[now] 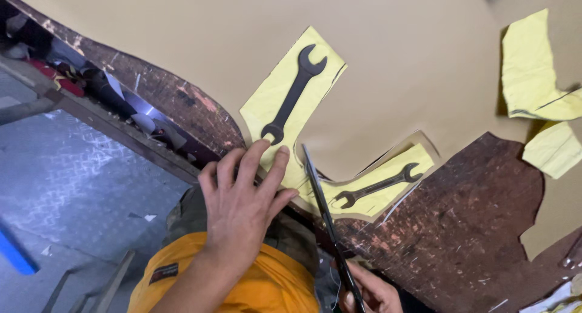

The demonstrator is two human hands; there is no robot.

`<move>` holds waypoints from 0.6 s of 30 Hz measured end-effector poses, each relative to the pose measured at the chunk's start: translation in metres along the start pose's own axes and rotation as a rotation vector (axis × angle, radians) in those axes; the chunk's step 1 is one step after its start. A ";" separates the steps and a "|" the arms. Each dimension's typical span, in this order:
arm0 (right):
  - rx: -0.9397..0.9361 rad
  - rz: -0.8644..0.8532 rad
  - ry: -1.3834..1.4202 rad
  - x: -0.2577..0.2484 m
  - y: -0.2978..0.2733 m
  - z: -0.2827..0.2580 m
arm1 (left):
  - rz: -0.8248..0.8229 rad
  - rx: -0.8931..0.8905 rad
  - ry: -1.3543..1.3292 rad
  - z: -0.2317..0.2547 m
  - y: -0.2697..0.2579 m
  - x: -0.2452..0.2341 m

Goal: The person places a yellow paper template on a large sheet of cardboard and secures it with two wrenches. They then use scissors to cut the cardboard along the template's outline, producing a shaped piece.

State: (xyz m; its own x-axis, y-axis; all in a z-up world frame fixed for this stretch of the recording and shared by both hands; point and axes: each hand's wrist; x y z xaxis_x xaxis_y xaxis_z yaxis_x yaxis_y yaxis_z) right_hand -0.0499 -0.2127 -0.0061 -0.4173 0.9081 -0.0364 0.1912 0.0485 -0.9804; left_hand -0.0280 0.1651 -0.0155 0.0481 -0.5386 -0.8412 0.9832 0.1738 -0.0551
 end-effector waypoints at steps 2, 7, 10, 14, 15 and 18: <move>-0.070 -0.035 -0.006 0.006 0.000 0.003 | 0.010 0.006 -0.001 -0.002 -0.002 0.001; -0.406 -0.082 -0.232 0.021 0.004 0.004 | -0.014 0.020 0.001 -0.001 0.001 -0.003; -0.317 0.149 -0.188 0.046 0.009 0.011 | 0.031 0.028 0.005 -0.001 0.006 -0.005; -0.216 0.069 -0.011 0.063 0.002 0.021 | -0.010 0.010 0.037 0.002 0.003 -0.005; -0.169 0.057 -0.008 0.061 -0.002 0.021 | -0.029 0.003 0.041 0.004 0.003 -0.007; -0.159 0.013 -0.043 0.061 0.005 0.009 | -0.077 0.013 0.016 0.002 0.015 -0.018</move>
State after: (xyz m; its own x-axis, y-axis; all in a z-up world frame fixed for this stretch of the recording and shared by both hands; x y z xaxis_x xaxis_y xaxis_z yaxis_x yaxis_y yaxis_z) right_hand -0.0824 -0.1614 -0.0148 -0.4504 0.8908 -0.0606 0.3336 0.1050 -0.9368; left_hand -0.0137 0.1757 -0.0004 -0.0301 -0.5367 -0.8432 0.9861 0.1221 -0.1130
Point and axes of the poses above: each hand's wrist, its own y-axis towards the middle knuckle, its own x-axis out of the palm, z = x × y, and after that the axes turned 15 degrees about x, right-handed
